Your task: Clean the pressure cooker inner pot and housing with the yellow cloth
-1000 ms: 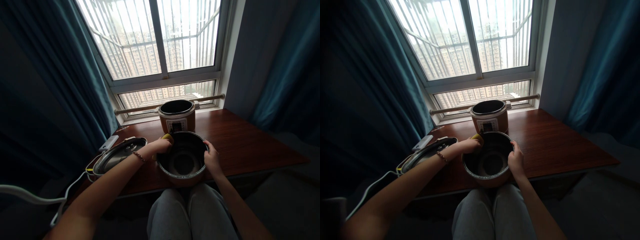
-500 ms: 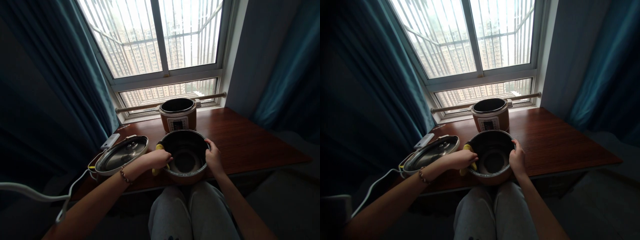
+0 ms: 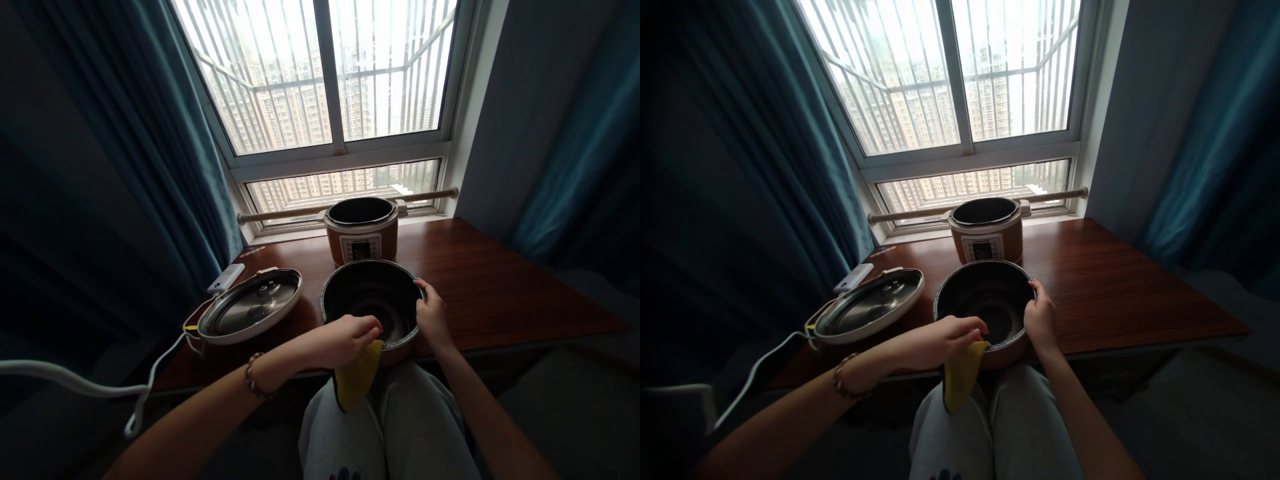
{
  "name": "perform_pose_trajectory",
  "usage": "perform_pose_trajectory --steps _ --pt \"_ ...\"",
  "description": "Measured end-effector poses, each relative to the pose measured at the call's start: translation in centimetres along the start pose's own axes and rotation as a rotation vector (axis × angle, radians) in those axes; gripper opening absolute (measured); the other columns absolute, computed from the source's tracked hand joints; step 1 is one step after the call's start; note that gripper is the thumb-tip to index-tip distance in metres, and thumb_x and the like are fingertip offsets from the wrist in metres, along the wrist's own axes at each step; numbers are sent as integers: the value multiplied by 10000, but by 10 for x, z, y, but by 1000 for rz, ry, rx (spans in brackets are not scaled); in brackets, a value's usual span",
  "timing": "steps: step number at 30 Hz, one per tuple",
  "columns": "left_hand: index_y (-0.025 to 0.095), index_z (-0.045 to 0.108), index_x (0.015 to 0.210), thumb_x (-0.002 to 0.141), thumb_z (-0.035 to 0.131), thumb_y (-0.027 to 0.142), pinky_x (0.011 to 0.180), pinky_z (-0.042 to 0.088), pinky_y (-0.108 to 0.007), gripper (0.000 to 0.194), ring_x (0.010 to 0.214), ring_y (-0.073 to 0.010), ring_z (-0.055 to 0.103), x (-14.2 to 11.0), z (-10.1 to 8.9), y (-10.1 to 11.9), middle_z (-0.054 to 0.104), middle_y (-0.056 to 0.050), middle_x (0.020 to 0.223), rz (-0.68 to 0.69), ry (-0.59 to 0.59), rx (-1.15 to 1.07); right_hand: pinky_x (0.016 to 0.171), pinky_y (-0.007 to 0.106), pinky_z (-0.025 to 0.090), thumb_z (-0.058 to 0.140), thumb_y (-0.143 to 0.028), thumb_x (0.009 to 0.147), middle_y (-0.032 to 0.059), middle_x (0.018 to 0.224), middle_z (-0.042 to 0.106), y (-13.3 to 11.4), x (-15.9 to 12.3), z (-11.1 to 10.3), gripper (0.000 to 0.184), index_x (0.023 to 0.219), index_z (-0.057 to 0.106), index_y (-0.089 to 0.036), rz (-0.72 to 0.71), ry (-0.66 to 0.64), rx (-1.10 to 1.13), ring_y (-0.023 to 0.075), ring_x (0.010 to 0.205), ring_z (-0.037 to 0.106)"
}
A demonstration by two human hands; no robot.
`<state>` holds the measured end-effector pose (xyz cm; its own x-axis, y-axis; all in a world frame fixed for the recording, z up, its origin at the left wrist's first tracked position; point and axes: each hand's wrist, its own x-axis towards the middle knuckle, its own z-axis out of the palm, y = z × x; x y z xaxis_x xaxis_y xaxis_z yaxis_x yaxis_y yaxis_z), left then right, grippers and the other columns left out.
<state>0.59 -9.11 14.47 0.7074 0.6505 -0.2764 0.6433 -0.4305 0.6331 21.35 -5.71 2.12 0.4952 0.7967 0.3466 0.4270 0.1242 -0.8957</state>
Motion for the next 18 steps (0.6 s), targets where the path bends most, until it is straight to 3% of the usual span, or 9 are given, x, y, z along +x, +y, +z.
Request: perform_pose_trajectory --steps 3,6,8,10,12,14,16,18 --pt "201 540 1122 867 409 408 673 476 -234 353 917 -167 559 5 7 -2 583 -55 1055 -78 -38 -362 958 399 390 352 -156 656 133 1098 613 0 0 0 492 1094 570 -109 -5 -6 7 232 1047 554" --pt "212 517 1148 822 484 426 648 509 -244 391 1049 -205 521 4 6 -8 517 -77 1202 -117 -71 -636 960 410 388 357 -154 656 117 1090 617 1 0 -1 479 1081 574 -133 -15 -12 21 228 1047 553" --pt "206 519 1122 815 485 435 598 511 -238 384 1054 -221 539 1 0 -12 490 -94 1255 -135 -41 -705 967 410 383 360 -154 655 112 1101 614 2 1 -2 470 1071 577 -140 -27 -18 21 228 1061 547" --pt "176 527 1073 833 443 427 549 504 -242 358 933 -213 608 -1 -8 -18 534 -117 1203 -180 40 -665 970 411 382 361 -154 656 116 1110 611 2 1 -2 465 1067 578 -137 -34 -23 11 231 1068 544" --pt "156 553 1000 845 409 404 545 500 -265 326 746 -180 637 2 -16 -31 626 -102 1022 -196 209 -483 970 413 384 363 -157 662 114 1107 614 2 0 -2 457 1064 580 -139 -40 -23 10 230 1067 547" --pt "160 591 925 839 423 373 629 504 -301 285 682 -172 622 12 -22 -51 659 -68 849 -155 471 -190 981 417 376 367 -163 674 110 1111 615 2 -1 -2 438 1052 587 -144 -46 -12 22 226 1078 545" --pt "173 615 934 813 477 327 819 468 -353 240 855 -214 610 26 -26 -76 654 -82 927 -111 762 82 994 416 367 373 -171 693 111 1128 611 3 0 -2 423 1054 590 -144 -56 -12 27 222 1091 541" --pt "149 566 1083 779 526 279 970 372 -396 333 1097 -265 516 43 -28 -102 587 -126 1133 -102 922 168 991 418 374 385 -191 721 116 1144 606 3 1 -3 418 1087 579 -140 -69 -35 -3 223 1093 544"
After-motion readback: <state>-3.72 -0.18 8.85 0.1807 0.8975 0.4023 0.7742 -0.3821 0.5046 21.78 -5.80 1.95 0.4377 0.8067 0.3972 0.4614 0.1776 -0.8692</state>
